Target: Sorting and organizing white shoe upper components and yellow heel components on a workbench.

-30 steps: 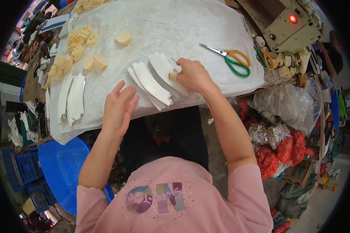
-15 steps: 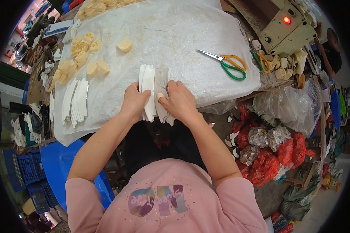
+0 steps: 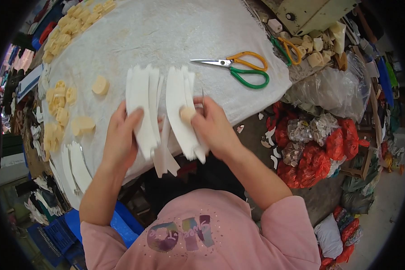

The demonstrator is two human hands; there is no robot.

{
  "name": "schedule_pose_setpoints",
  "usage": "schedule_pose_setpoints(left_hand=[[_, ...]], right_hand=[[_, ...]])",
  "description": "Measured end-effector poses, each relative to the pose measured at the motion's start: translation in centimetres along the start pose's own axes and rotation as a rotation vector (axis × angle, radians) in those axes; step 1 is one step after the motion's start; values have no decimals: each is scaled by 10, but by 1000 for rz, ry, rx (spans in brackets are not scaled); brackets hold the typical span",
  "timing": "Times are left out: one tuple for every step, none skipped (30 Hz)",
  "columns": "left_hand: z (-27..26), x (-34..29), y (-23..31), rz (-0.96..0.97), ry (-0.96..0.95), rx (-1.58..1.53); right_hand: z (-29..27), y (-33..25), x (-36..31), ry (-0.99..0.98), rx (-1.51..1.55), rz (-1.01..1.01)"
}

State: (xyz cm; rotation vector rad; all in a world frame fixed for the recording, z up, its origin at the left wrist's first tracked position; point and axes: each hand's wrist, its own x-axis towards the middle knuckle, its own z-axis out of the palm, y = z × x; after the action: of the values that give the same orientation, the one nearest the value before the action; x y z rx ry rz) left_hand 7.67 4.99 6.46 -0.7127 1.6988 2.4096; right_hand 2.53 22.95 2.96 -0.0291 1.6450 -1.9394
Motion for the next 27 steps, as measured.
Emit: schedule_pose_setpoints(left_hand=[[-8, -6, -4, 17, -7, 68], [-17, -13, -9, 3, -5, 69], [-24, -23, -15, 6, 45, 79], [-30, -33, -23, 7, 93, 88], [-34, -40, -34, -5, 92, 86], [-37, -49, -46, -18, 128, 84], [-40, -55, -57, -35, 161, 78], [-41, -60, -64, -59, 132, 90], [-39, -62, -72, -34, 119, 86], [-37, -64, -78, -7, 103, 83], [-37, -66, -79, -12, 100, 80], [-35, -64, -80, -4, 101, 49], [-34, -62, -80, 4, 100, 19], [-33, -60, -80, 7, 85, 14], [-33, -60, -82, 16, 67, 1], [-32, -59, -83, 26, 47, -11], [-29, -59, -80, 30, 33, -12], [-27, -58, -74, 19, 3, -83], [-25, -56, -67, 8, -28, -153], [-22, -51, -57, 14, -46, -152], [-16, -42, -47, 2, -76, -215], [-9, -29, -33, -11, -110, -276], [0, -12, -18, -6, -131, -311], [9, 11, -7, -9, -158, -308], [16, 35, 7, 30, -183, -261], [25, 62, 19, 65, -205, -212], [36, 94, 30, 57, -231, -208]], right_hand=[[3, -1, -9, 10, -5, 47], [9, 3, -17, 39, 18, 115], [12, 13, -23, 19, -5, 125], [14, 26, -29, 3, -28, 138], [16, 42, -34, 4, -131, 101], [21, 53, -38, -5, -230, 60], [25, 57, -43, -13, -359, 85], [29, 58, -45, -13, -360, 94], [32, 57, -48, -31, -543, 48], [34, 57, -51, -49, -728, -1], [36, 62, -54, -8, -808, -65], [34, 69, -55, 2, -815, -65], [32, 76, -56, 32, -765, -88], [32, 79, -58, 62, -717, -114], [35, 68, -58, 57, -562, 91], [35, 64, -59, 69, -566, 87], [34, 61, -60, 78, -519, 79], [31, 57, -60, 86, -472, 68], [23, 49, -59, 65, -460, 20], [20, 36, -58, 65, -348, 37], [18, 19, -54, 103, -248, 60], [15, 1, -47, 143, -148, 77], [10, -11, -37, 166, -45, 29], [0, -22, -21, 179, -28, -23], [-6, -39, -2, 180, -18, -57], [-14, -53, 20, 182, -6, -87], [-24, -63, 45, 208, -4, -94]])
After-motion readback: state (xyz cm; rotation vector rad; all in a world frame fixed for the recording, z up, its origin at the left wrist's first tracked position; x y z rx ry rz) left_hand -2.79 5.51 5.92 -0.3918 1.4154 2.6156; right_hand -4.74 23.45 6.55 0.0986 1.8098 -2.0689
